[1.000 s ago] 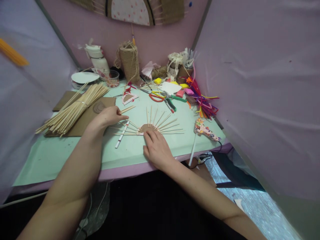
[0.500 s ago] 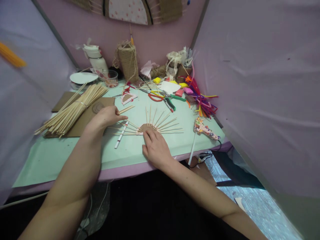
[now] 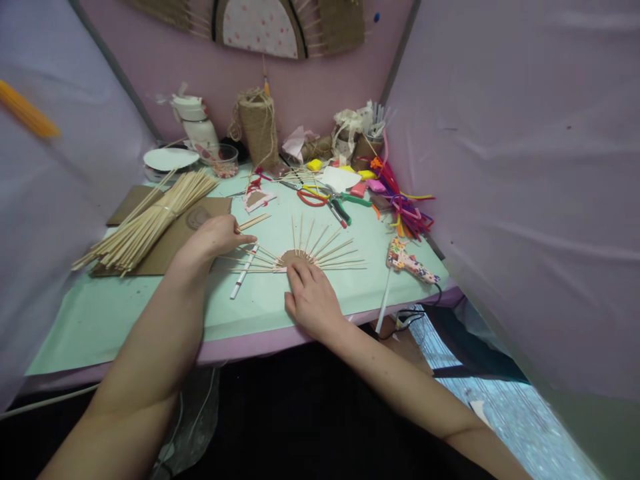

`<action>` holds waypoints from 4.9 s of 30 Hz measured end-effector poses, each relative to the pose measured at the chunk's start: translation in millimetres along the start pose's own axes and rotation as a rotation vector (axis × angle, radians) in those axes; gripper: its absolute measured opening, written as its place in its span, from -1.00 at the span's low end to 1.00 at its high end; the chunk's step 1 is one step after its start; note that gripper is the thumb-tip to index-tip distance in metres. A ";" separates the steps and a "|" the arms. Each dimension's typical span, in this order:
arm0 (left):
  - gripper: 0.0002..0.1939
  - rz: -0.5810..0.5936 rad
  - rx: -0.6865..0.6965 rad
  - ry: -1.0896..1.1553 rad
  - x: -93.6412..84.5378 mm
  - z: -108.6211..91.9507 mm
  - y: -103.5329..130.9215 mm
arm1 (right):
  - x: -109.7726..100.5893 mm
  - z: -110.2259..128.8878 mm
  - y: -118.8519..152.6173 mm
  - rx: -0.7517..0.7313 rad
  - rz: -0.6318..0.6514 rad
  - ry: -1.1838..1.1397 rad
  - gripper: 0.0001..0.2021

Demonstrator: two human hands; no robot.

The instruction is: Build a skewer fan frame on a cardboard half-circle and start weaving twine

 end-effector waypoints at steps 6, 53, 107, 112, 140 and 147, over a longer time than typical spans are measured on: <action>-0.51 0.001 0.004 -0.008 -1.5 -1.6 1.0 | 1.1 0.3 0.4 -0.007 -0.019 0.022 -0.53; -0.47 0.051 0.009 -0.078 -0.6 -3.9 0.6 | 3.2 -0.6 1.2 -0.011 -0.046 0.020 -0.52; -0.58 -0.295 -0.099 0.078 -23.8 13.6 8.2 | -2.8 2.5 4.6 0.009 -0.114 -0.067 -0.53; -0.65 -0.391 -0.108 0.108 -29.1 17.9 7.5 | -26.4 1.5 3.1 -0.023 -0.168 -0.094 -0.63; -0.75 -0.579 -0.090 0.215 -23.6 24.7 5.9 | 16.0 -154.3 -303.2 0.309 0.324 0.262 -0.65; -0.74 -0.570 -0.097 0.222 -24.8 20.7 7.2 | 45.5 -105.7 -319.4 0.336 0.363 0.124 -0.65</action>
Point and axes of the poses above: each hand's wrist, its own y-axis away from the middle knuckle, its own x-axis out of the palm, z = x × y, the point moved 4 cm from there along -y, towards the middle knuckle, and after that the axes turned 6 degrees about x, right-handed, at the moved point
